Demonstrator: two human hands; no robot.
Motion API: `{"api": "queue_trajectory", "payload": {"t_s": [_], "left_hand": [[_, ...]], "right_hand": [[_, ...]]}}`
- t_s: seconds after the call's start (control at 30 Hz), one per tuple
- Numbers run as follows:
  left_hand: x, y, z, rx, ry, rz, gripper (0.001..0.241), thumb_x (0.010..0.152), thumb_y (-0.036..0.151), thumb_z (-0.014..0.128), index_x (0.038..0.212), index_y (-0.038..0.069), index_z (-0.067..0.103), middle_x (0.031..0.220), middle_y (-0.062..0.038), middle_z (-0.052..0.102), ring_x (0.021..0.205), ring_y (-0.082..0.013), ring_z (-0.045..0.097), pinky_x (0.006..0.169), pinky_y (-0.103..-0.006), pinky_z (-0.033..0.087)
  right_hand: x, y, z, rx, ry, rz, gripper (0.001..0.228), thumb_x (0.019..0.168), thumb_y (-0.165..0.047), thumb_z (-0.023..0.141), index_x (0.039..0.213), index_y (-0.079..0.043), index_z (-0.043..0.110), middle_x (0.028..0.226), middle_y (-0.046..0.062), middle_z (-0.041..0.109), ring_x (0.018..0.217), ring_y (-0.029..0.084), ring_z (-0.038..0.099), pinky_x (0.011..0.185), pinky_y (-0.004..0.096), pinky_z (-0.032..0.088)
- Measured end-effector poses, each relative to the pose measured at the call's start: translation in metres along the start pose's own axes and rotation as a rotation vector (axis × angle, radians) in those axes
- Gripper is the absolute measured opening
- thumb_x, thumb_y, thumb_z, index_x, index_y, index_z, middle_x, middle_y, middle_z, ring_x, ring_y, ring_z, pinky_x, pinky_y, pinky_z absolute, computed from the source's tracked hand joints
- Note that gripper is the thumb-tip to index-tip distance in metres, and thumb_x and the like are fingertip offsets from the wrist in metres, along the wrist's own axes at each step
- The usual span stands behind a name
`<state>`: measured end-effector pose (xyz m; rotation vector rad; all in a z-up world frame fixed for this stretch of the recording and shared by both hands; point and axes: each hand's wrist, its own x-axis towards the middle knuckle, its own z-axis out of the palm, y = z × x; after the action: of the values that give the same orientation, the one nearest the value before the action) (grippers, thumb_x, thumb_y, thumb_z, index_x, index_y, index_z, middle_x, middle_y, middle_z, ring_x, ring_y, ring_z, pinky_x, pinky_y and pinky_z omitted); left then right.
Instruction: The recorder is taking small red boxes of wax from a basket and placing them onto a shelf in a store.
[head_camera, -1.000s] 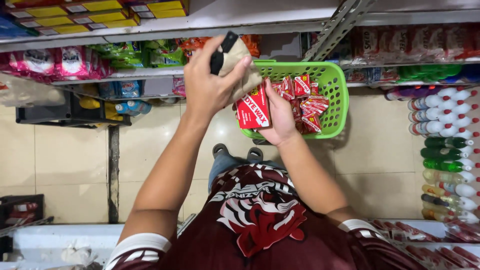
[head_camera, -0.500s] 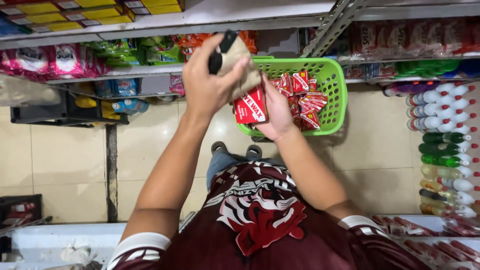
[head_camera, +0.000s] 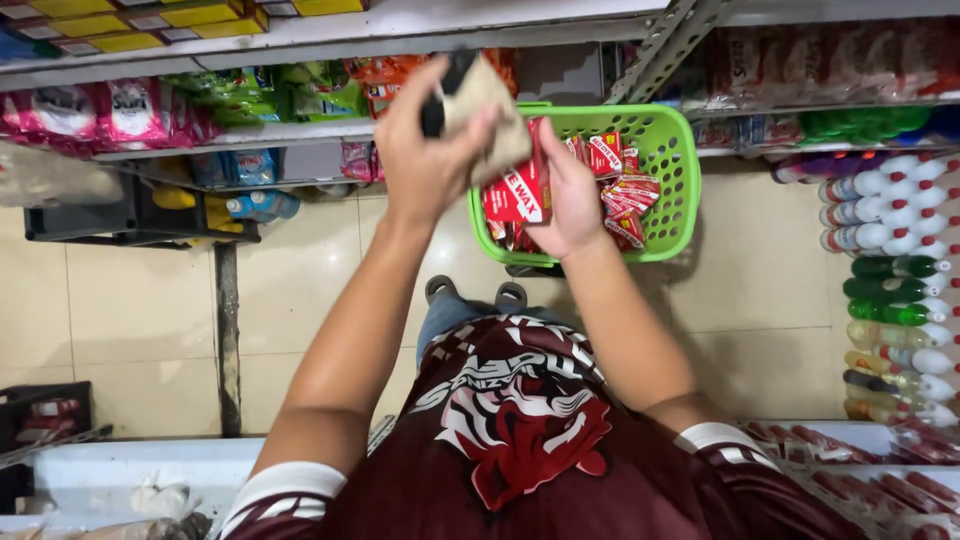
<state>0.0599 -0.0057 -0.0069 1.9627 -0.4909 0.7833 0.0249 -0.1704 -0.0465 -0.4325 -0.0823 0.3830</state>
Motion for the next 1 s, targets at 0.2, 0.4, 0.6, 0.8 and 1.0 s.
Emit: {"api": "queue_trajectory", "payload": {"t_s": [0.2,0.4,0.6,0.8,1.0], "left_hand": [[0.032,-0.007,0.004,-0.081,0.072,-0.18,0.039,0.089,0.022,0.082,0.119,0.007,0.062,0.09,-0.012,0.08,0.07,-0.017,0.078,0.057,-0.0267,0.062],[0.034,0.02,-0.01,-0.188,-0.058,-0.184,0.036,0.093,0.019,0.079,0.12,0.007,0.06,0.098,-0.012,0.076,0.08,-0.0189,0.075,0.07,-0.0299,0.063],[-0.002,0.046,0.002,0.162,-0.251,-0.009,0.055,0.085,0.034,0.086,0.122,-0.001,0.065,0.113,-0.018,0.075,0.087,-0.0248,0.073,0.074,-0.0328,0.062],[0.021,0.037,0.009,0.337,-0.123,0.035,0.056,0.088,0.04,0.086,0.121,0.0,0.067,0.087,-0.014,0.071,0.066,-0.0209,0.065,0.053,-0.0313,0.054],[0.018,0.031,0.016,0.424,-0.11,0.066,0.057,0.09,0.046,0.085,0.123,0.004,0.065,0.092,-0.013,0.07,0.071,-0.0221,0.063,0.057,-0.0331,0.052]], "right_hand": [[0.001,-0.002,0.002,-0.019,0.151,0.041,0.046,0.108,-0.036,0.047,0.132,0.002,0.058,0.111,0.019,0.072,0.094,0.04,0.074,0.079,0.048,0.064],[0.011,0.006,-0.01,-0.075,0.28,-0.05,0.054,0.1,-0.047,0.056,0.117,0.004,0.064,0.093,0.014,0.073,0.061,0.017,0.066,0.045,0.03,0.054],[0.024,0.016,-0.06,-0.154,0.47,-0.122,0.068,0.073,-0.041,0.086,0.127,-0.004,0.065,0.104,0.008,0.067,0.088,0.018,0.067,0.066,0.029,0.059],[0.014,0.019,-0.039,-0.449,0.506,-0.181,0.045,0.102,-0.022,0.057,0.146,-0.01,0.055,0.14,0.011,0.063,0.126,0.021,0.059,0.104,0.032,0.049],[0.021,0.013,-0.056,-0.326,0.514,-0.138,0.043,0.106,-0.013,0.051,0.149,-0.011,0.052,0.127,0.012,0.066,0.097,0.014,0.065,0.076,0.024,0.056]]}}
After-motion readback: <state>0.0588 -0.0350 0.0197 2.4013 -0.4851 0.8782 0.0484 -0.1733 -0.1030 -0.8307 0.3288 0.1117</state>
